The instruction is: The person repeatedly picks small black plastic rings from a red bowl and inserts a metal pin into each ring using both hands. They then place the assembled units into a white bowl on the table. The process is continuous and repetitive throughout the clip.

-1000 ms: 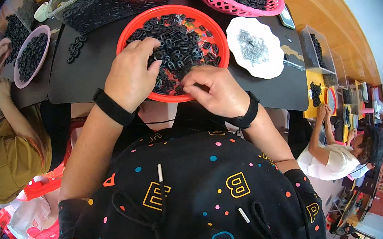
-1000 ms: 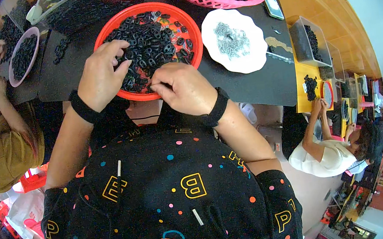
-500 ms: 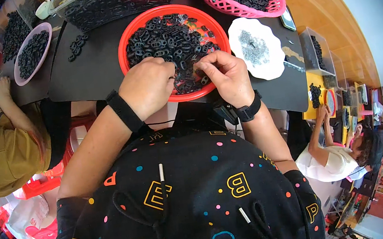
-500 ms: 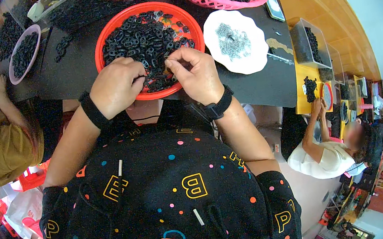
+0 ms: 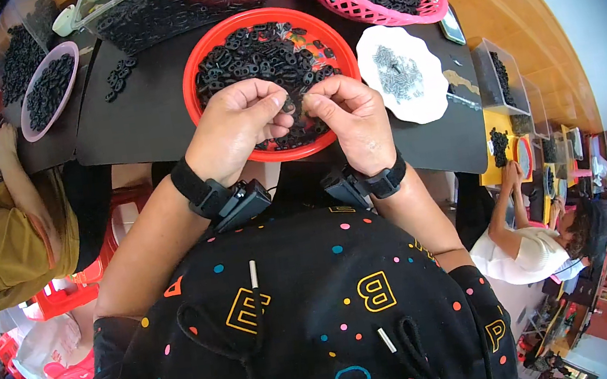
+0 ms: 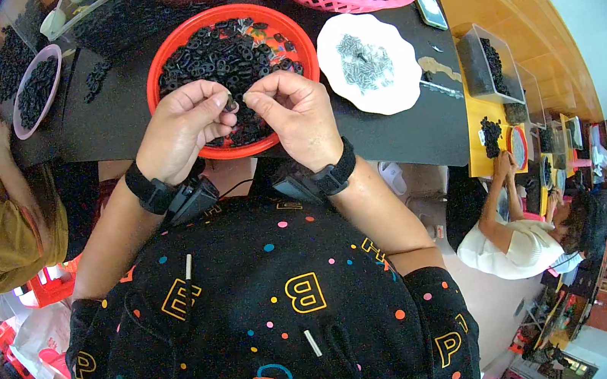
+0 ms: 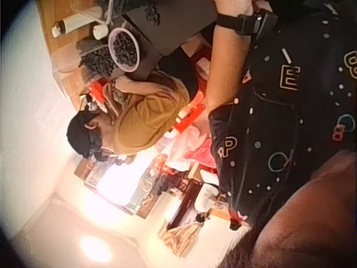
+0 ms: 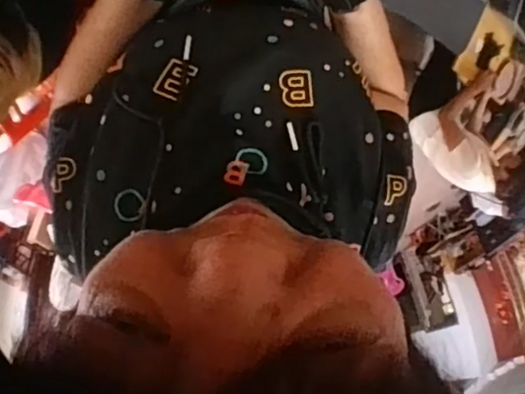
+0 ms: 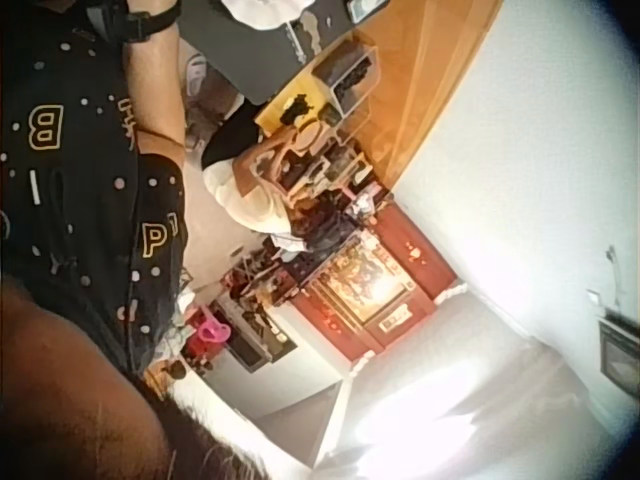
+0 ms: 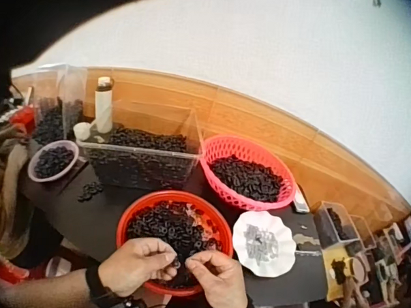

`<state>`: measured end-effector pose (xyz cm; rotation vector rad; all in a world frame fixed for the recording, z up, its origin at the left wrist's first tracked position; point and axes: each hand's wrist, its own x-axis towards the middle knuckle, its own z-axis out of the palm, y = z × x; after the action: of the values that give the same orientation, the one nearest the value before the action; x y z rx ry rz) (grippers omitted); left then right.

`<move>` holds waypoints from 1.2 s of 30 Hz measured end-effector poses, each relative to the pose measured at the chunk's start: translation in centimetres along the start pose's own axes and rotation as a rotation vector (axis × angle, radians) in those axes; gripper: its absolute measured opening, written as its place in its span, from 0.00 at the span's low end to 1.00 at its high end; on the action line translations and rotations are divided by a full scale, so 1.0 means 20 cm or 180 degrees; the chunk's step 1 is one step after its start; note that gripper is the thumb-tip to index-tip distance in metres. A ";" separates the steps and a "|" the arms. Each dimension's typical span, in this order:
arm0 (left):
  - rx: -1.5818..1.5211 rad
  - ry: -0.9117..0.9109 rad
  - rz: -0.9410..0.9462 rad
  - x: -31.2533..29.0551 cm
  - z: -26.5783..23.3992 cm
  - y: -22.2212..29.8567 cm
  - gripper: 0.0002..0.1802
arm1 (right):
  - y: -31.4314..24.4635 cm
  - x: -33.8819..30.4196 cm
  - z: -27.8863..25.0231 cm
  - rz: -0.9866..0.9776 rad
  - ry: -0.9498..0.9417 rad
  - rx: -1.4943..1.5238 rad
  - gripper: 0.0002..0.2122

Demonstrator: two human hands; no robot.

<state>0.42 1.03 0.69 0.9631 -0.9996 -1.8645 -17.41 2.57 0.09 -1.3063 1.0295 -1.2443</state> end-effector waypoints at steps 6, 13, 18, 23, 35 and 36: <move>0.0074 -0.0026 0.0013 -0.01 0.03 0.00 0.06 | 0.00 0.00 0.01 0.0049 0.0004 0.0078 0.01; 0.0256 0.0086 0.0087 -0.02 0.04 0.00 0.05 | 0.01 0.00 0.02 0.0124 -0.0040 0.0030 0.01; 0.0300 0.0274 0.0127 -0.02 0.06 -0.01 0.04 | 0.02 -0.01 0.04 0.0058 0.0038 -0.0267 0.02; 0.0389 0.0382 0.0190 -0.02 0.08 -0.03 0.03 | 0.03 -0.01 0.05 -0.0067 0.0064 -0.0389 0.04; 0.0234 0.0444 0.0260 -0.03 0.09 -0.04 0.03 | 0.02 -0.02 0.06 -0.0154 0.0010 -0.0638 0.06; 0.0363 0.0464 0.0276 -0.03 0.07 -0.03 0.03 | 0.01 -0.01 0.04 -0.0138 0.0082 -0.0666 0.05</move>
<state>-0.82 2.17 0.83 1.0890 -1.0509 -1.6559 -16.57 2.88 -0.09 -1.4821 1.1800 -1.2134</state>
